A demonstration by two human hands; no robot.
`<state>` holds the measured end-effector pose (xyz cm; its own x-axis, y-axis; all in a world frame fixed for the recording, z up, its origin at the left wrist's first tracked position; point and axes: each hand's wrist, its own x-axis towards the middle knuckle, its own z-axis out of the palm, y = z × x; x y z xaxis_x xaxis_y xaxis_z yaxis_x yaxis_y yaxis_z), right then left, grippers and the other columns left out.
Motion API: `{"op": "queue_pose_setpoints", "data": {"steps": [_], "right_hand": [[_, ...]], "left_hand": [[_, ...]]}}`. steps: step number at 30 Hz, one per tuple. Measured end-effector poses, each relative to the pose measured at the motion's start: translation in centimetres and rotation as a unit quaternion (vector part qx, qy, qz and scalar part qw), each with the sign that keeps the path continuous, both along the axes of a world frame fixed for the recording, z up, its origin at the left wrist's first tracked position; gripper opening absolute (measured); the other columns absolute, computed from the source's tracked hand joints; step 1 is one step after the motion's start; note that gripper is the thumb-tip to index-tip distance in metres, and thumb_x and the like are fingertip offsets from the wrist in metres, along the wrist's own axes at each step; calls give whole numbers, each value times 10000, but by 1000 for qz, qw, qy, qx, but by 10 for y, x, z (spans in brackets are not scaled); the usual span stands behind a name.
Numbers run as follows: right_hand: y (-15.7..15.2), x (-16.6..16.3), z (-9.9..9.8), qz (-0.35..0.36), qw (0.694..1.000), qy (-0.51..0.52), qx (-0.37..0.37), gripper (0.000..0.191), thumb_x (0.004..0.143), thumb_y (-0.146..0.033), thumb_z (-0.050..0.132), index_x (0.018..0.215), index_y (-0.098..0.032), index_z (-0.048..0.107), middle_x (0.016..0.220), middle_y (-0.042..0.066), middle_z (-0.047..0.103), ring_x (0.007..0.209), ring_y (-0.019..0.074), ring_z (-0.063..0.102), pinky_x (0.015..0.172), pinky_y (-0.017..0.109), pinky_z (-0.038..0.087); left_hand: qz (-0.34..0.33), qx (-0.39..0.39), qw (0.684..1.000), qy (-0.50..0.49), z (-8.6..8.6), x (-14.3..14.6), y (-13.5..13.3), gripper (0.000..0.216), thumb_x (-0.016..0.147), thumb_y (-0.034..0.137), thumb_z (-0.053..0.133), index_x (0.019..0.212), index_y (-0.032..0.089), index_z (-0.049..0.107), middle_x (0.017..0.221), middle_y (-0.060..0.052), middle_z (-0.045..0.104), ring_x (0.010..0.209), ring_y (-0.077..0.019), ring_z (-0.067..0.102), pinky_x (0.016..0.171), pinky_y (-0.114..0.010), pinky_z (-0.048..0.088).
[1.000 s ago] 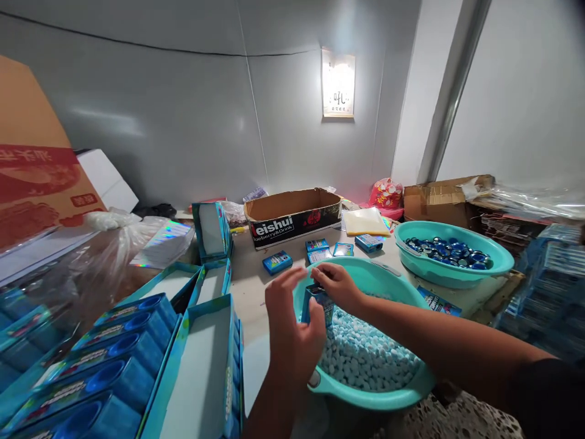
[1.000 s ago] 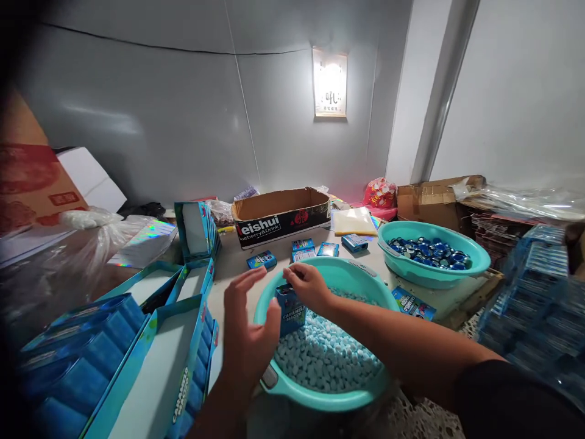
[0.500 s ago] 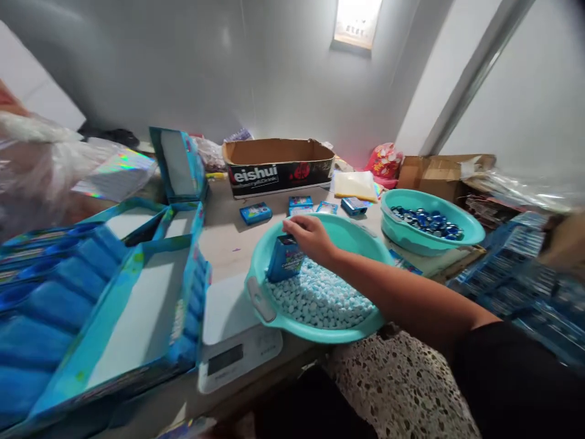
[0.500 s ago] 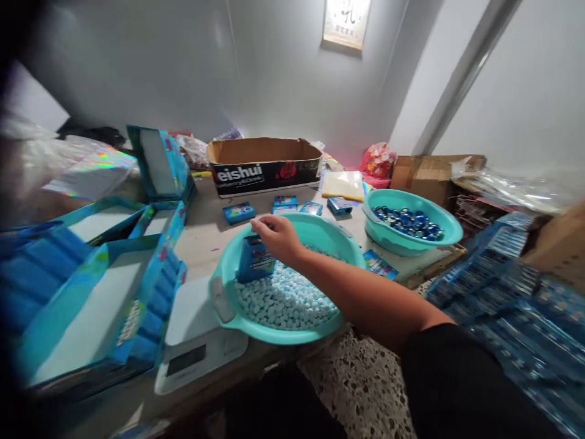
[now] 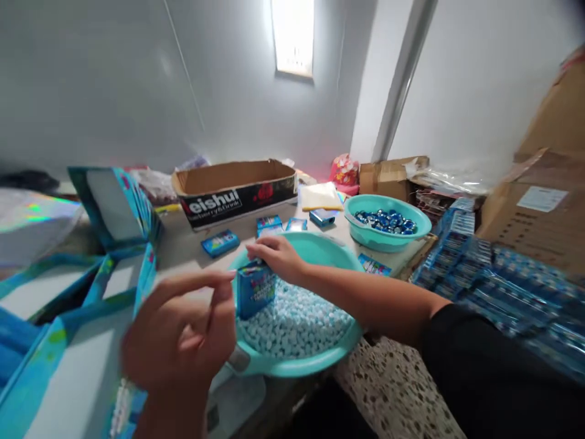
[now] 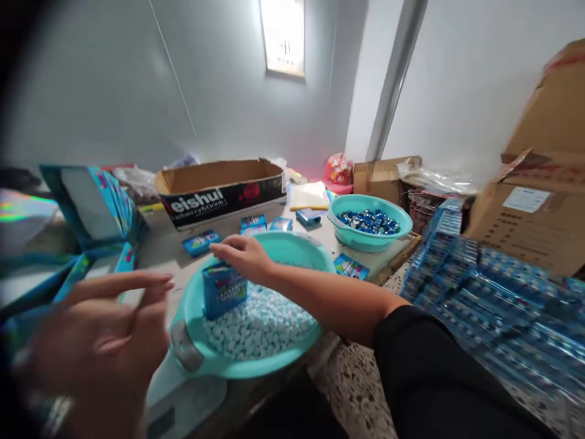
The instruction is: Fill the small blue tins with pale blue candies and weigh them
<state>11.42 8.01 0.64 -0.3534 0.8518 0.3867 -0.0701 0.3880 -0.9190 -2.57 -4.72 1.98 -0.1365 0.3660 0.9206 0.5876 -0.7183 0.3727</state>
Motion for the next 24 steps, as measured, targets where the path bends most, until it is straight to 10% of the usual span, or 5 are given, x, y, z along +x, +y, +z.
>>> {"op": "queue_pose_setpoints", "data": {"steps": [6,24], "right_hand": [[6,-6,-3,9,991,94,-91,341,761,-479,627,585,-188,611,561,-4,543,580,134,466,594,291,374],[15,6,2,20,980,144,-136,386,696,-533,687,695,-151,631,722,40,661,746,171,634,812,342,491]], "left_hand": [[-82,-207,973,63,-11,1,81,288,884,335,564,637,198,504,886,-34,646,870,-173,632,761,-290,532],[-59,-361,924,116,-25,-4,70,189,814,385,596,864,205,563,986,-54,592,961,-239,569,847,-391,493]]}}
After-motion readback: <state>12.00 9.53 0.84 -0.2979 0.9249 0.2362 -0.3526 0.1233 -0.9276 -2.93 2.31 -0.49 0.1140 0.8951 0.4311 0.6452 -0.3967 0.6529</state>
